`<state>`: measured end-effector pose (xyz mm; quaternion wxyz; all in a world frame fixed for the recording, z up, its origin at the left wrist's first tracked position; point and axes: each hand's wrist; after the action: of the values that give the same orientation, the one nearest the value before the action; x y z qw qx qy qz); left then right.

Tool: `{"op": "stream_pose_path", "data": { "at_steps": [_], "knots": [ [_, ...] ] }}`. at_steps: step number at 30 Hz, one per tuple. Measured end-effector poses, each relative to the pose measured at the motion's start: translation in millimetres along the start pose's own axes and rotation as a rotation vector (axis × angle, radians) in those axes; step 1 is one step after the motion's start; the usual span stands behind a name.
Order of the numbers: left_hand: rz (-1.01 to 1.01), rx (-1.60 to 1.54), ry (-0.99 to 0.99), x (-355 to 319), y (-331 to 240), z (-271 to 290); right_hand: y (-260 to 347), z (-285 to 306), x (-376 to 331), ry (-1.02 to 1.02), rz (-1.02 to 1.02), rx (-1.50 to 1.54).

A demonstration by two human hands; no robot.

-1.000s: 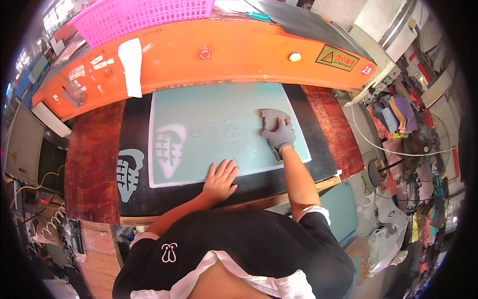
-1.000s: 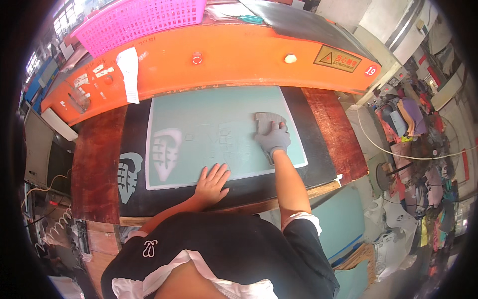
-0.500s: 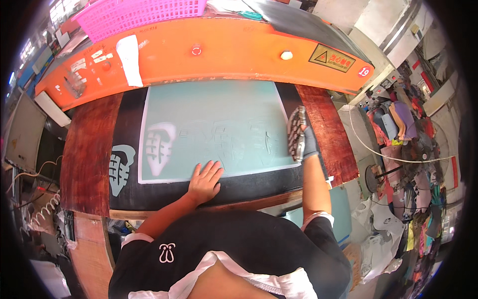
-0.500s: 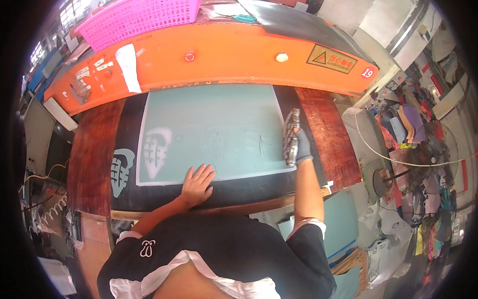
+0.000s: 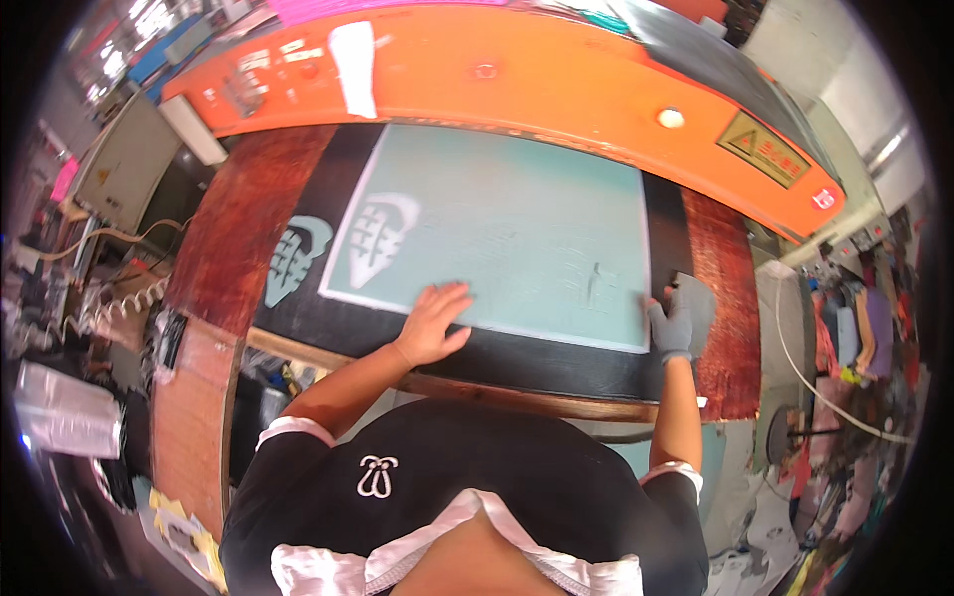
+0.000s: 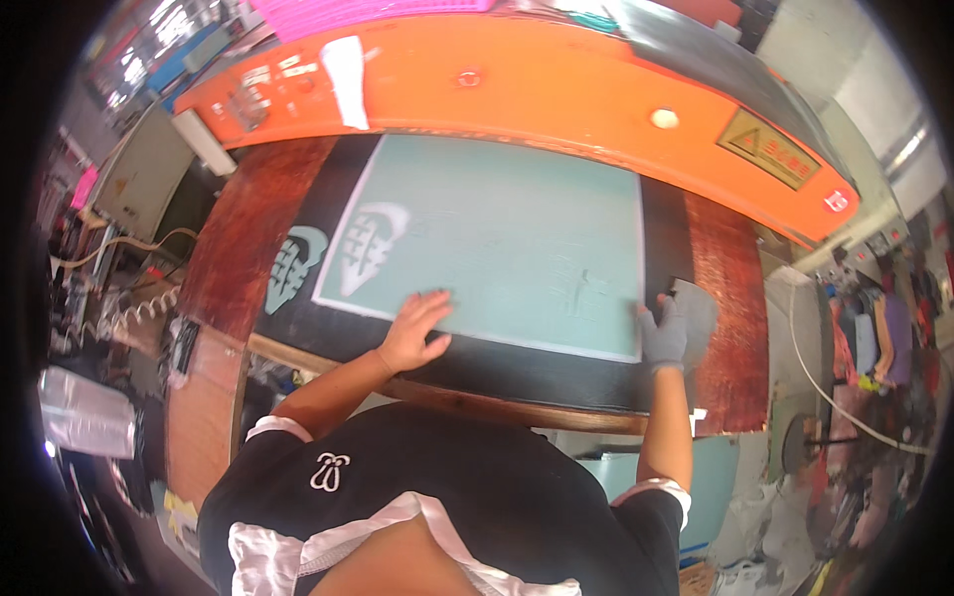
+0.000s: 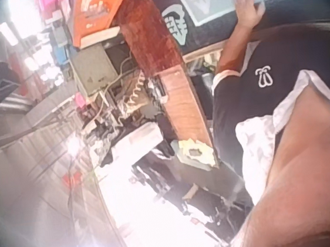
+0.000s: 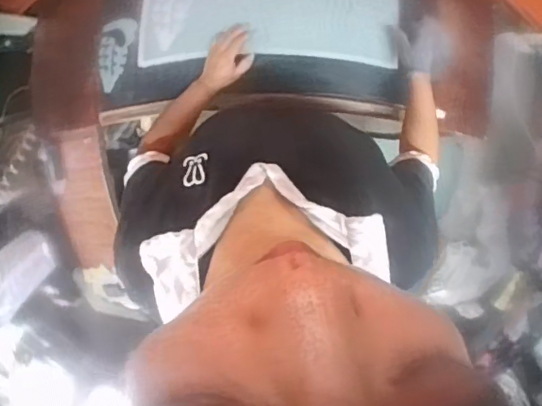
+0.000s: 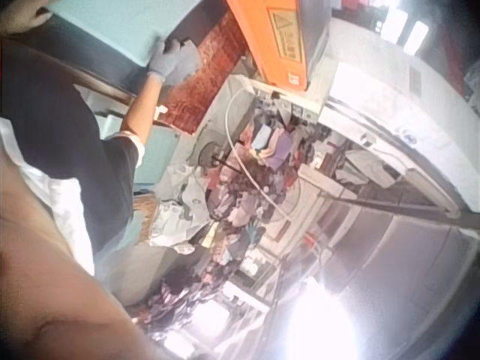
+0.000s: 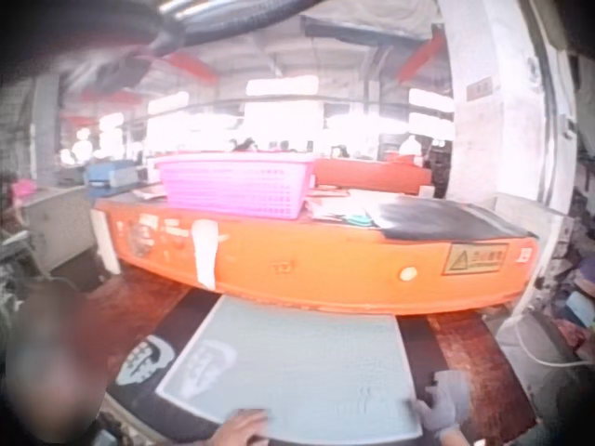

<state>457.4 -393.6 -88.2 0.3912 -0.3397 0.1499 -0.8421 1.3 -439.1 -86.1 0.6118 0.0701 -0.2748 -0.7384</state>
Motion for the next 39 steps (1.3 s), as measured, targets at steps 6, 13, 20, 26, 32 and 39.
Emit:
{"op": "stream_pose_path", "data": {
  "at_steps": [6, 13, 20, 26, 32, 39],
  "knots": [
    [0.839, 0.49, -0.368, -11, 71, 74, 11, -21, -25, 0.046, 0.022, 0.006],
    [1.155, 0.173, -0.184, -7, 107, 118, 14, -19, -13, 0.135, -0.242, 0.026],
    [1.146, 0.282, 0.033, 3, 104, 133, 32, -7, -25, 0.112, -0.27, -0.144],
    [0.98, 0.168, -0.12, -57, 76, 136, 24, 10, -74, 0.18, -0.238, -0.06],
    [0.821, -0.699, -0.703, -110, 9, 101, 75, -2, -84, -0.099, -0.058, -0.289],
    [1.322, -1.98, -0.286, -75, 11, 37, 233, -72, -77, 0.03, 0.773, 0.06]
  ]
}}
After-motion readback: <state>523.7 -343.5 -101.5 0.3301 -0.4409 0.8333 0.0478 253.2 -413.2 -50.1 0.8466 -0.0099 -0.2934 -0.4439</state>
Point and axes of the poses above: each hand's wrist, its own x-axis towards the middle knuckle, its own z-axis out of the back of the hand, y = z × x, and after that the axes turned 8 degrees about -x, right-handed
